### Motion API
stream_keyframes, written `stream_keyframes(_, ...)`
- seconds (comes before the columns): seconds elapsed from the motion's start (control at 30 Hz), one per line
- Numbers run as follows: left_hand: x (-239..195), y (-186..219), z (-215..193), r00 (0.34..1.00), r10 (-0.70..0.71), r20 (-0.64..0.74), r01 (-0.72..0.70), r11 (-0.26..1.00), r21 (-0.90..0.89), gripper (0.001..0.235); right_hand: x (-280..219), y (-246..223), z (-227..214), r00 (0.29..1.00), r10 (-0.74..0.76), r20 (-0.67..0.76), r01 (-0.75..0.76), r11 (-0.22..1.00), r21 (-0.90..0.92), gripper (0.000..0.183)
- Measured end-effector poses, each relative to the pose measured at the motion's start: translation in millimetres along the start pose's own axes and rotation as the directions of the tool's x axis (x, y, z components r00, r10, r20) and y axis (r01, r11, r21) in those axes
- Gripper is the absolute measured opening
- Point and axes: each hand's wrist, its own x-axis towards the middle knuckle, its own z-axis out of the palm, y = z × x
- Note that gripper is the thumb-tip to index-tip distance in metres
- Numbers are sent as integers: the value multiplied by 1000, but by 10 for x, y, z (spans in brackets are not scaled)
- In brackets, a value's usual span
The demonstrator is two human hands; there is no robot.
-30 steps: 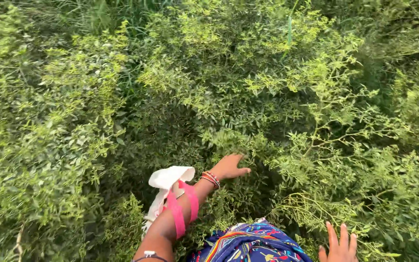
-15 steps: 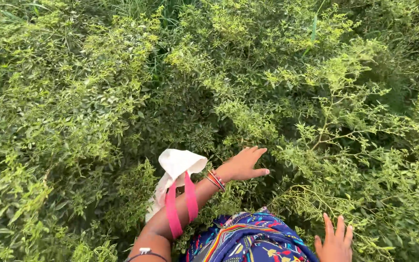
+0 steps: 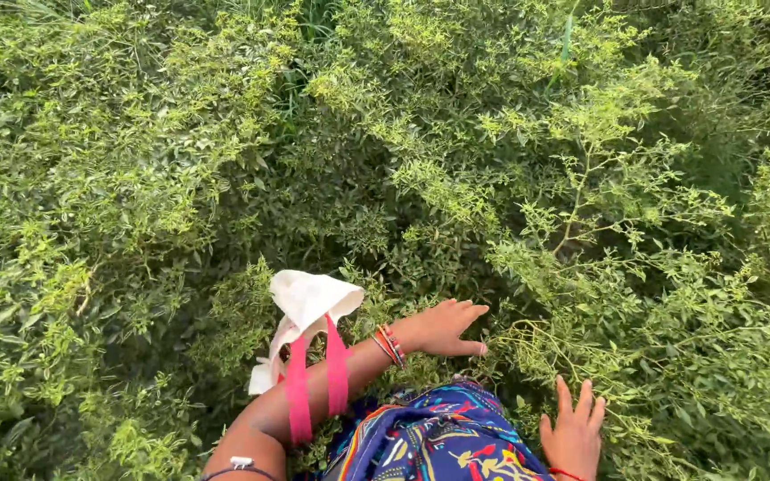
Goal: Harvesting small green pods from plants and placing them in a white bag.
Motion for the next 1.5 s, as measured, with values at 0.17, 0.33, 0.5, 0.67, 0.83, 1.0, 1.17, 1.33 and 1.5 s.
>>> stream_keyframes(0.17,-128,-2,-102,999,2,35,-3,1000,22,93,-58,-128,-75,999,-30,-21,30,1000,10,89)
stream_keyframes(0.33,-201,-238,-296,996,45,81,-45,999,5,90,75,-234,11,999,25,44,-25,999,-21,88)
stream_keyframes(0.5,-291,-697,-786,983,65,174,-57,997,-52,87,484,-455,153,992,76,104,-66,993,-100,88)
stream_keyframes(0.67,-489,-1261,-1650,994,2,114,10,994,-106,74,861,-1703,-854,1000,3,2,-3,982,-188,79)
stream_keyframes(0.83,-727,-1919,-2336,973,-83,-218,47,985,-164,57,1424,-3090,-1312,847,-380,-372,404,914,-12,62)
stream_keyframes(1.0,-1108,-1862,-3081,898,-283,-338,182,936,-301,54,1844,-4170,-815,742,-638,-205,657,634,408,56)
stream_keyframes(1.17,-1406,-1986,-3181,837,-385,-389,267,907,-325,54,1829,-4876,79,471,-882,17,769,420,482,72)
stream_keyframes(1.33,-1584,-1886,-3209,817,-491,-301,377,851,-366,55,2016,-4524,1499,489,-678,548,686,688,239,70)
stream_keyframes(1.5,-1589,-1814,-3161,814,-505,-287,391,842,-371,55,2161,-3691,1932,779,-209,591,149,977,150,43)
